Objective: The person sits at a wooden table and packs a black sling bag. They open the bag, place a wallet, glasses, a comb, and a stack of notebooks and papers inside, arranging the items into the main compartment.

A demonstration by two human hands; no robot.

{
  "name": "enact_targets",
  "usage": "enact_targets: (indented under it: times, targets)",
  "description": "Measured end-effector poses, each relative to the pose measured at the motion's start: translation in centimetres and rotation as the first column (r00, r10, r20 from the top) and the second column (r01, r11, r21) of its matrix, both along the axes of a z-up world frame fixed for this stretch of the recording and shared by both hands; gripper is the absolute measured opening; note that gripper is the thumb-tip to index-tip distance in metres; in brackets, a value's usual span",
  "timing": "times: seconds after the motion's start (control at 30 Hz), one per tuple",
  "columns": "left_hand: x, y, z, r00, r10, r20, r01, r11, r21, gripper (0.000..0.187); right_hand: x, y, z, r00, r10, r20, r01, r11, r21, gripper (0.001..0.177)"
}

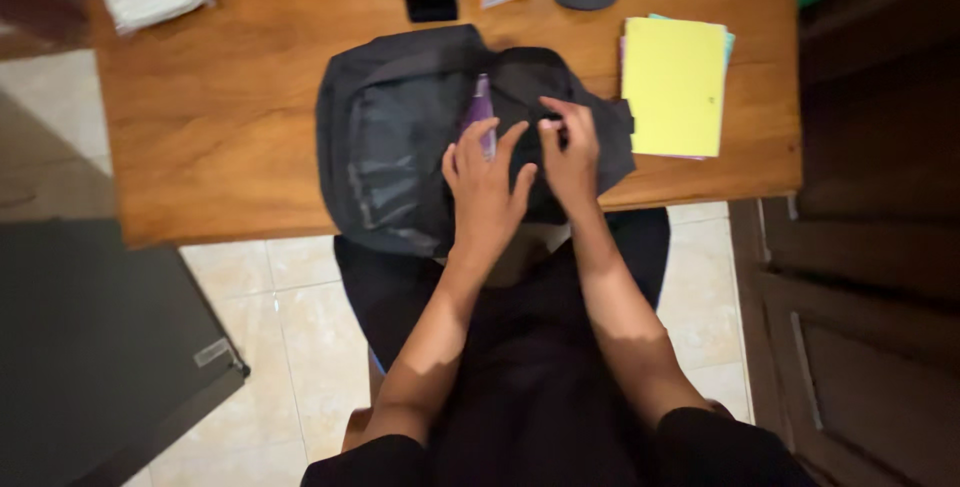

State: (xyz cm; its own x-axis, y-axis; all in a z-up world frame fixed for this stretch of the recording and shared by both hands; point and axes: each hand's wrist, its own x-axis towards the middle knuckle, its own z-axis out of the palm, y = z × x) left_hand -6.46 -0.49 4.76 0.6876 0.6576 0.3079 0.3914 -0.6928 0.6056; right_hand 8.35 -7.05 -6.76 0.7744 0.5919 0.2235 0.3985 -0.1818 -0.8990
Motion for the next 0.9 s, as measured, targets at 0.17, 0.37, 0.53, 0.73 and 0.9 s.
enact_targets:
  times: [0.17,0.37,0.53,0.73,0.9]
  targets:
    - [3.7,-3.0,-0.3,0.975,-0.217,0.042,0.221,0.965,-0.140,0.048,7.4,-7.5,-1.8,0.924,-0.381,0.026,0.380,0.924,0.045,0.029]
    - [8.2,-6.2,-3.8,0.925,-0.378,-0.025,0.360,0.897,-0.258,0.047,12.6,-13.6,-6.5,0.677,-0.658,0.331,0.733,0.642,-0.223,0.071]
    - [10.3,-7.9,-8.4,0.899,-0.394,-0.191,0.347,0.907,-0.237,0.057,12.5,-15.1,-7.8,0.715,-0.680,0.162,0.699,0.696,-0.163,0.050]
    - [9.9,-7.6,-9.4,0.873,-0.376,-0.310,0.264,0.900,-0.346,0.065,11.8,-16.2,-4.2,0.704,-0.709,0.024,0.705,0.703,0.092,0.021]
    - [9.9,-6.6,-6.6,0.955,-0.206,0.212,0.258,0.930,-0.260,0.081,10.2,-15.4,0.1,0.806,-0.571,-0.156,0.570,0.679,0.462,0.030]
